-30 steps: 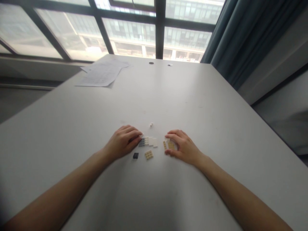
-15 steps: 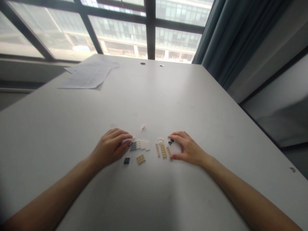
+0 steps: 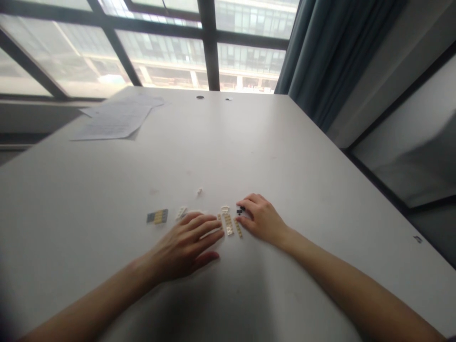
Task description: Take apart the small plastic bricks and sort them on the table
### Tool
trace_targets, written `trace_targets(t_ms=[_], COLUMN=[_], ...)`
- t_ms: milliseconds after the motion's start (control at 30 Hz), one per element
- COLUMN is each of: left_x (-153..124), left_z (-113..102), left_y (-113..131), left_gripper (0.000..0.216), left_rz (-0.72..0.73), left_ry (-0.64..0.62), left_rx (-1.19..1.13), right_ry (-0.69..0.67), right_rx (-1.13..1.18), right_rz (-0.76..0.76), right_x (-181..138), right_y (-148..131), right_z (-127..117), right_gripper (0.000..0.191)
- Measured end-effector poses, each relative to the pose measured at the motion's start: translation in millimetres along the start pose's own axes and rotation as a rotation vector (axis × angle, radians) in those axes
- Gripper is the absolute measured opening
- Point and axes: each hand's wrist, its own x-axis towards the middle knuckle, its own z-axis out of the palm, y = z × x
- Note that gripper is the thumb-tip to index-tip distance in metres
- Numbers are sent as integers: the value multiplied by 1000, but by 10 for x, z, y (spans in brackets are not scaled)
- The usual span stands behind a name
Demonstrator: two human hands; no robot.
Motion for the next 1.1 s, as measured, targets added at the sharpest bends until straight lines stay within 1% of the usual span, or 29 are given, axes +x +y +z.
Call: trace_targets(t_ms=[100, 233, 300, 400, 567, 767, 967, 1100], left_x=[2, -42, -37, 45, 295, 433, 478, 391], left_z=[-13, -73, -87, -70, 24, 118, 163, 90], left_y=[-60, -146, -162, -149, -109, -142, -168, -231], left_gripper=[28, 25, 25, 31, 48, 46, 49, 47], left_rz=[-51, -107, -135, -167, -167, -132, -130, -155], left_ry=[10, 38, 34, -17, -162, -241, -229, -167], left_rx=[-10, -13, -8, -1, 2, 9, 5, -1], right_ry=[6, 2, 1, 1, 28, 55, 36, 46], right_rx=[-22, -3, 4, 15, 8, -8, 33, 38], right_rz=[7, 9, 27, 59, 39, 23, -6, 24], right_x=[52, 61, 41, -1, -24, 32, 94, 93], right_y=[-6, 74, 130, 191, 175, 156, 211, 197], right_z=[47, 17, -28, -84, -67, -32, -31, -56], right_gripper=[14, 15, 18, 23, 17, 14, 19, 20])
